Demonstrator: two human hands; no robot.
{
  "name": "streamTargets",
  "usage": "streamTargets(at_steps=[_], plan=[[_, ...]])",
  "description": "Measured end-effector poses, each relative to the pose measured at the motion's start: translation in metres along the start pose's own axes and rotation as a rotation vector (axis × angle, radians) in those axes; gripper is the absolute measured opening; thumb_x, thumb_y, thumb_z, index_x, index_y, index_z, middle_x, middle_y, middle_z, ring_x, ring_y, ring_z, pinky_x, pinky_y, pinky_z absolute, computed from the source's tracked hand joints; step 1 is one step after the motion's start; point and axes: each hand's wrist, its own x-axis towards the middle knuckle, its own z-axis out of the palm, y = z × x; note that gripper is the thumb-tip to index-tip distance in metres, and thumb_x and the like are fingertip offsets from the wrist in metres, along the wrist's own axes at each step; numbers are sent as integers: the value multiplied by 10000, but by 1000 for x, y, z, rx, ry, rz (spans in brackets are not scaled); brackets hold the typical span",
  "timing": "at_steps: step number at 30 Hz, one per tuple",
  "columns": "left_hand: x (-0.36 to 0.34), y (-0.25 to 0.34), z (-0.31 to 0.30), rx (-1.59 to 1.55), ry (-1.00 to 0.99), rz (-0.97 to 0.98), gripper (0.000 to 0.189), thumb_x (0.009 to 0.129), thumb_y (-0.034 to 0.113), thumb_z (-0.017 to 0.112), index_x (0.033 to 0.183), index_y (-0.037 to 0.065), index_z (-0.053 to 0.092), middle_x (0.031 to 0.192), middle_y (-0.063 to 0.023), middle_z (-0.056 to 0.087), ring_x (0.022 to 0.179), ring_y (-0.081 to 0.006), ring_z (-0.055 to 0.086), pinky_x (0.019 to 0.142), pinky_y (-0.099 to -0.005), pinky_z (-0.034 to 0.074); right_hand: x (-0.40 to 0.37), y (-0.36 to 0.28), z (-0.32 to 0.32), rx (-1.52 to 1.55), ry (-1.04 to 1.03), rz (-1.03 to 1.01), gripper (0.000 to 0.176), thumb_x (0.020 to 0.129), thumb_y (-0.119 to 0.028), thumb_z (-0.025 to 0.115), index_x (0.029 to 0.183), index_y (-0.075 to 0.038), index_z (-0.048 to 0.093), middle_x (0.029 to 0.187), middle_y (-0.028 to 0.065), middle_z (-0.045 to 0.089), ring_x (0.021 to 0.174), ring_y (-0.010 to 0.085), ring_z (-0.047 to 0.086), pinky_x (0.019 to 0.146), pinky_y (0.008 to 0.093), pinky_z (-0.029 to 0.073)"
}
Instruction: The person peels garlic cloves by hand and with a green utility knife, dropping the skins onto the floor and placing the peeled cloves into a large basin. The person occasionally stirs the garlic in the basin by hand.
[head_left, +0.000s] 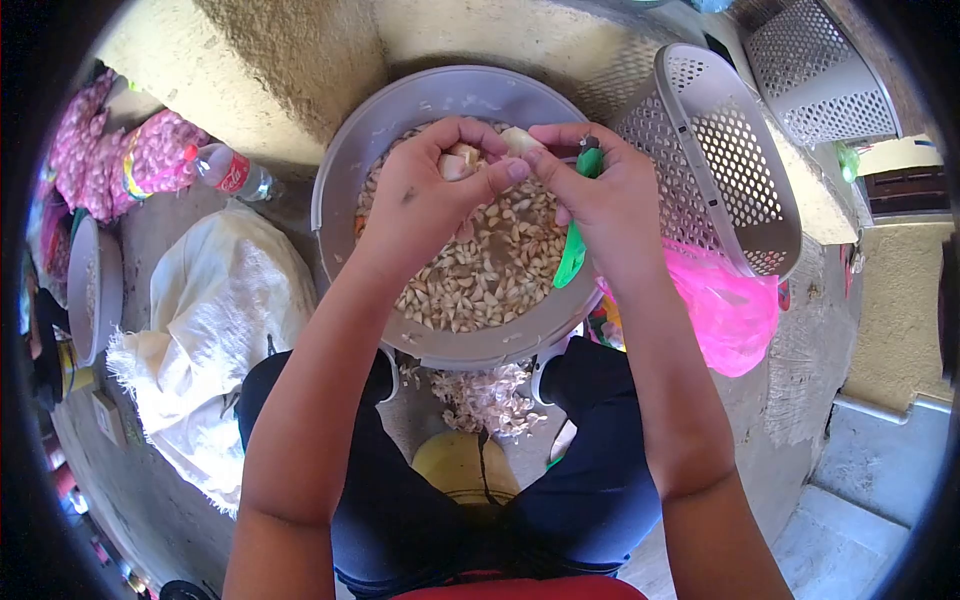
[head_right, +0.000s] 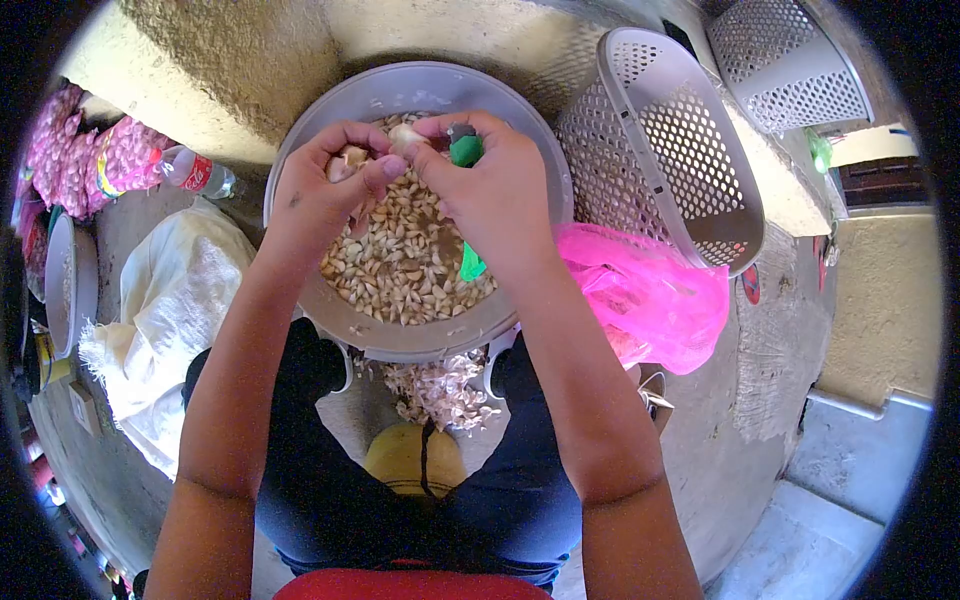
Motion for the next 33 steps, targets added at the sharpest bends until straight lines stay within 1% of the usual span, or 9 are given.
streamTargets(at_steps=[2,5,8,11,14,17,23,29,33], plan=[[0,-1,-1,33,-7,1,155,786,164,616,876,56,551,616,6,511,505,-40,459,380,-178,333,1,6,1,5,-6,-69,230,704,-173,683,861,-15,629,617,21,556,547,74,498,511,223,413],[0,-1,-1,26,4,17,145,784,155,613,871,56,553,607,9,508,492,-35,453,384,-172,323,0,2,1,-50,-19,-42,233,695,-162,687,862,-10,631,624,31,565,593,89,509,559,232,424],[1,0,-5,69,91,-36,136,791,156,599,866,52,553,593,10,500,474,-32,433,384,-171,304,0,2,1,-64,-29,-72,232,701,-174,688,864,-19,633,625,24,565,533,77,491,494,215,407],[4,-1,-11,-78,112,-94,153,798,171,588,874,45,546,588,5,500,466,-37,418,382,-176,283,0,0,0,159,-40,96,228,719,-188,677,869,-23,630,628,16,563,458,59,453,417,196,369],[5,-2,-14,-119,75,-114,194,800,194,588,899,33,541,586,4,497,458,-44,405,380,-183,272,1,-3,-1,244,-105,133,220,772,-94,601,944,34,549,710,75,603,418,35,396,395,174,333],[4,2,-13,-148,27,-126,237,796,203,601,947,31,540,588,4,497,467,-48,420,380,-183,280,3,3,-3,446,-119,148,234,740,-183,651,882,-4,601,632,18,568,387,46,401,358,187,326],[1,1,-6,-128,-31,-109,260,774,190,631,974,41,556,586,-4,500,472,-48,437,378,-186,295,4,4,-5,370,-175,184,222,746,-159,635,893,0,586,694,43,590,393,43,405,353,180,320],[1,-2,-7,-104,47,-92,171,764,157,637,864,30,584,599,-10,507,451,-47,413,373,-177,289,2,3,1,479,-170,188,274,745,-182,648,925,7,566,656,26,571,393,41,391,355,187,314],[2,-7,-9,-98,54,-38,129,764,141,630,817,32,588,629,-12,513,476,-44,413,377,-183,282,0,5,6,486,-191,314,250,758,-161,632,928,8,559,641,24,561,408,40,397,368,192,319]])
